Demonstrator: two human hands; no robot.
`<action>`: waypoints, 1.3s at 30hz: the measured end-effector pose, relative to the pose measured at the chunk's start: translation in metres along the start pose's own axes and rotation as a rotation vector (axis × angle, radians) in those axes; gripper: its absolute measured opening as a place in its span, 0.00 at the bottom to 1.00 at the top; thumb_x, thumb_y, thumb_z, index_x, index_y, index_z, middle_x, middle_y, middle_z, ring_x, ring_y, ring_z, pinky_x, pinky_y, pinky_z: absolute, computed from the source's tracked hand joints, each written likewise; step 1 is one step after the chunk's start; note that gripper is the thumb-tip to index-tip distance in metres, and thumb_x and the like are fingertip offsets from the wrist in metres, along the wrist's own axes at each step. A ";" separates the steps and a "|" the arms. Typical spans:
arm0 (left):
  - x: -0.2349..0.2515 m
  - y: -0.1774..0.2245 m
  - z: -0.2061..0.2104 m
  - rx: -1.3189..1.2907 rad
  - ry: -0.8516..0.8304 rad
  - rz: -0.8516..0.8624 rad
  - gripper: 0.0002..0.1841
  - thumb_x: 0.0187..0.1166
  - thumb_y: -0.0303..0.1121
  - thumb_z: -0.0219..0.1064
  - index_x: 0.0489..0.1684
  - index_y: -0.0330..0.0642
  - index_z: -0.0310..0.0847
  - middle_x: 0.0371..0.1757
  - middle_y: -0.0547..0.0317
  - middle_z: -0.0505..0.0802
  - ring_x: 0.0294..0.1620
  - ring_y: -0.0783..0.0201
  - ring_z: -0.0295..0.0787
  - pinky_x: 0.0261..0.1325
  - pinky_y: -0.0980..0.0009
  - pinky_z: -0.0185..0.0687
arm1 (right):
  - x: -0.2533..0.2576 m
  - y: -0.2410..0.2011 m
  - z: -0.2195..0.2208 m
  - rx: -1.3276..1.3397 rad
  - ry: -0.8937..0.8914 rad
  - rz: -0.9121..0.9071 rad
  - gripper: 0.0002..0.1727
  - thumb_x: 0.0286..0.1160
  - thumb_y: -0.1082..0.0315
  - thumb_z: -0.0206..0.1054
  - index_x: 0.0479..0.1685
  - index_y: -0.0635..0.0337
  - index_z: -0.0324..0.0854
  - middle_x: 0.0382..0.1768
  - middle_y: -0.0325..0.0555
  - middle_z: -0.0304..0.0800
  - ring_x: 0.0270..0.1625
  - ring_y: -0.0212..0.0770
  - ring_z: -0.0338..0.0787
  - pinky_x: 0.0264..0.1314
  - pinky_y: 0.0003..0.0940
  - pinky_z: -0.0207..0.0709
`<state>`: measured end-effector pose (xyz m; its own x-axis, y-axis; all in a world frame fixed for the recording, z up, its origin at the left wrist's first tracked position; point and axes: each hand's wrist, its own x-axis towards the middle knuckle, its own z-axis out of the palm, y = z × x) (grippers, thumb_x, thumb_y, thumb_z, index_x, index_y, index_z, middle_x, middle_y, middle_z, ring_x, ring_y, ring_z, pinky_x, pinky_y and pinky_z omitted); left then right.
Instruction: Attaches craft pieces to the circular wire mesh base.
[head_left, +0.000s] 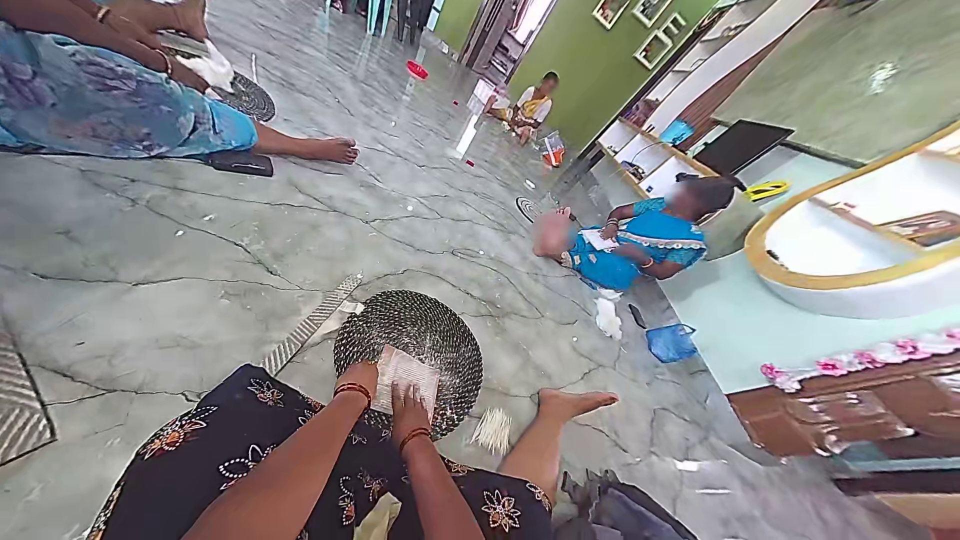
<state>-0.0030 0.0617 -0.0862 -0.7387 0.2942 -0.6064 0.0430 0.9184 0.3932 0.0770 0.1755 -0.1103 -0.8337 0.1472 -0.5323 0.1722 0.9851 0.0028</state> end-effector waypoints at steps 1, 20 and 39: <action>0.002 0.000 0.000 0.016 0.007 -0.003 0.17 0.82 0.29 0.64 0.65 0.29 0.85 0.75 0.33 0.85 0.79 0.36 0.80 0.74 0.37 0.79 | 0.000 -0.001 0.002 0.009 0.012 0.009 0.48 0.80 0.79 0.59 0.99 0.47 0.37 0.95 0.65 0.46 0.97 0.65 0.45 0.95 0.61 0.45; 0.001 0.005 -0.009 -0.060 -0.004 0.003 0.17 0.86 0.28 0.60 0.66 0.29 0.83 0.75 0.32 0.85 0.79 0.35 0.80 0.75 0.36 0.77 | 0.010 0.010 -0.027 -0.018 -0.074 0.031 0.53 0.83 0.44 0.64 0.98 0.60 0.36 0.98 0.53 0.33 0.99 0.54 0.37 0.96 0.65 0.35; 0.003 0.003 -0.005 -0.058 0.027 0.004 0.17 0.87 0.29 0.59 0.67 0.27 0.83 0.77 0.31 0.83 0.80 0.35 0.78 0.76 0.37 0.77 | 0.017 0.008 -0.030 -0.027 -0.089 0.034 0.60 0.75 0.43 0.72 0.99 0.57 0.33 0.99 0.51 0.30 0.99 0.57 0.32 0.94 0.72 0.36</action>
<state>-0.0087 0.0636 -0.0831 -0.7562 0.2905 -0.5863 0.0081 0.9002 0.4355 0.0488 0.1889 -0.0943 -0.7778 0.1731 -0.6042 0.1840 0.9819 0.0445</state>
